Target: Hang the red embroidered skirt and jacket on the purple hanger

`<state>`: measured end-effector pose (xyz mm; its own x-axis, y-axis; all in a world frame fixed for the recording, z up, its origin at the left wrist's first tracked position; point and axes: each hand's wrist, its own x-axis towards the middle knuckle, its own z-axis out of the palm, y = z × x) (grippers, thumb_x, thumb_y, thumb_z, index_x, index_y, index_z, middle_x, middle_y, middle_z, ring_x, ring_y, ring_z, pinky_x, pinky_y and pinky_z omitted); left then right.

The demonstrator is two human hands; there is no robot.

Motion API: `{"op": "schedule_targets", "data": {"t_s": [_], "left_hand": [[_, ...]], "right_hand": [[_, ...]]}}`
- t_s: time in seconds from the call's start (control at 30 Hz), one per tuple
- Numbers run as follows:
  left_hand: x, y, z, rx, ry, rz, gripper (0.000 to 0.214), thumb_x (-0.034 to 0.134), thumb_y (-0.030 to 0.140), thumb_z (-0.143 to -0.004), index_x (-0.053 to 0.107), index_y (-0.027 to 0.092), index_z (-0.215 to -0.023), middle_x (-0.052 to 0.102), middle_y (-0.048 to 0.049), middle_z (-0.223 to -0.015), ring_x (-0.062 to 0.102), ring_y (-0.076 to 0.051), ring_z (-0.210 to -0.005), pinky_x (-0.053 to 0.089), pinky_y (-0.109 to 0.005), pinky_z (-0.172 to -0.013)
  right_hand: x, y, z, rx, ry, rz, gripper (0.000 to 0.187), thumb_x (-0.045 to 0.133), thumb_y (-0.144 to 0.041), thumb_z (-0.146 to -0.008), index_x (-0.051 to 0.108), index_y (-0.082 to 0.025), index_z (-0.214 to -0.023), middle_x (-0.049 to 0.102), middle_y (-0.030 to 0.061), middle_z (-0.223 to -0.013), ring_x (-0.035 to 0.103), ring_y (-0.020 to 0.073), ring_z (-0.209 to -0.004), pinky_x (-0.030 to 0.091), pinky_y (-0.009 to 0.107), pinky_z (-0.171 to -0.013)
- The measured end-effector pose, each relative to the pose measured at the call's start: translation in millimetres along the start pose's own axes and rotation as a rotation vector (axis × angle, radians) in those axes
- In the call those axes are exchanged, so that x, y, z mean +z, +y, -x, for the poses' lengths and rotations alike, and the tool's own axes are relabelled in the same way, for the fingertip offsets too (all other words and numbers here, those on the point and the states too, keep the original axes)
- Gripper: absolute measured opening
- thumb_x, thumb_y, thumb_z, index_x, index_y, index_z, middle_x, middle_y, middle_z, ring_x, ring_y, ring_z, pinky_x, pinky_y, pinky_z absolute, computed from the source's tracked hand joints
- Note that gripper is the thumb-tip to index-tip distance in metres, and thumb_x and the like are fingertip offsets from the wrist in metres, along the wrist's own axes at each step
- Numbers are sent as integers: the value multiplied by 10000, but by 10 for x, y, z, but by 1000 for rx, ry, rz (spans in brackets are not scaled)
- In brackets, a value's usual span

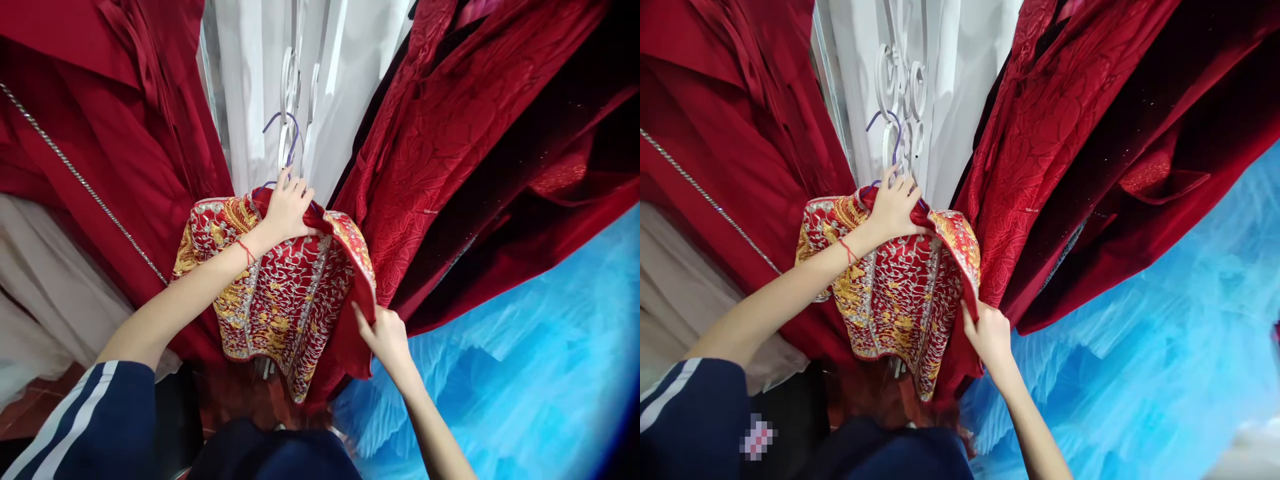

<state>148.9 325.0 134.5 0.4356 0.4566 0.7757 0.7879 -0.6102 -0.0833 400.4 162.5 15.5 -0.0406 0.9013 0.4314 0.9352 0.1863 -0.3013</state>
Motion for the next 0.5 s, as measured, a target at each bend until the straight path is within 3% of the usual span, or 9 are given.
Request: {"op": "schedule_targets", "data": {"t_s": [0.17,0.23,0.33,0.43,0.5], "left_hand": [[111,150,33,-97,33,-29,594,656,531,-768,601,133,-1205,572,-207,-1275,400,-440,-1308,174,-670,-1157],[106,172,30,-123,50,-57,510,652,450,-784,624,110,-1163,580,-213,-1236,431,-433,-1285,167,-656,-1166],[117,176,10,-184,71,-68,364,618,307,-805,645,103,-1104,600,-206,-1183,480,-407,-1249,181,-634,-1171],[164,173,-24,-238,98,-54,298,506,194,-862,641,123,-1118,624,-188,-1162,502,-363,-1243,201,-617,-1172],[184,174,-37,-254,99,-65,320,450,153,-881,634,135,-1143,634,-179,-1164,507,-343,-1243,211,-607,-1174]], "right_hand": [[-522,57,-130,-48,32,-231,520,499,-522,-903,319,-217,-521,342,-29,-433,315,86,-401,240,249,-442],[-770,69,-128,-75,12,-315,478,528,-494,-891,384,-204,-539,375,-29,-461,329,86,-421,259,237,-432],[-1090,41,-19,-151,-69,-443,314,521,-410,-896,554,-177,-689,558,-3,-605,495,130,-531,379,222,-490],[-1107,-68,155,-252,-126,-477,230,472,-316,-906,578,-176,-757,633,14,-702,579,153,-624,440,222,-570],[-841,-189,258,-300,-201,-392,200,455,-248,-888,556,-179,-730,625,14,-670,570,141,-590,422,217,-558]]}}
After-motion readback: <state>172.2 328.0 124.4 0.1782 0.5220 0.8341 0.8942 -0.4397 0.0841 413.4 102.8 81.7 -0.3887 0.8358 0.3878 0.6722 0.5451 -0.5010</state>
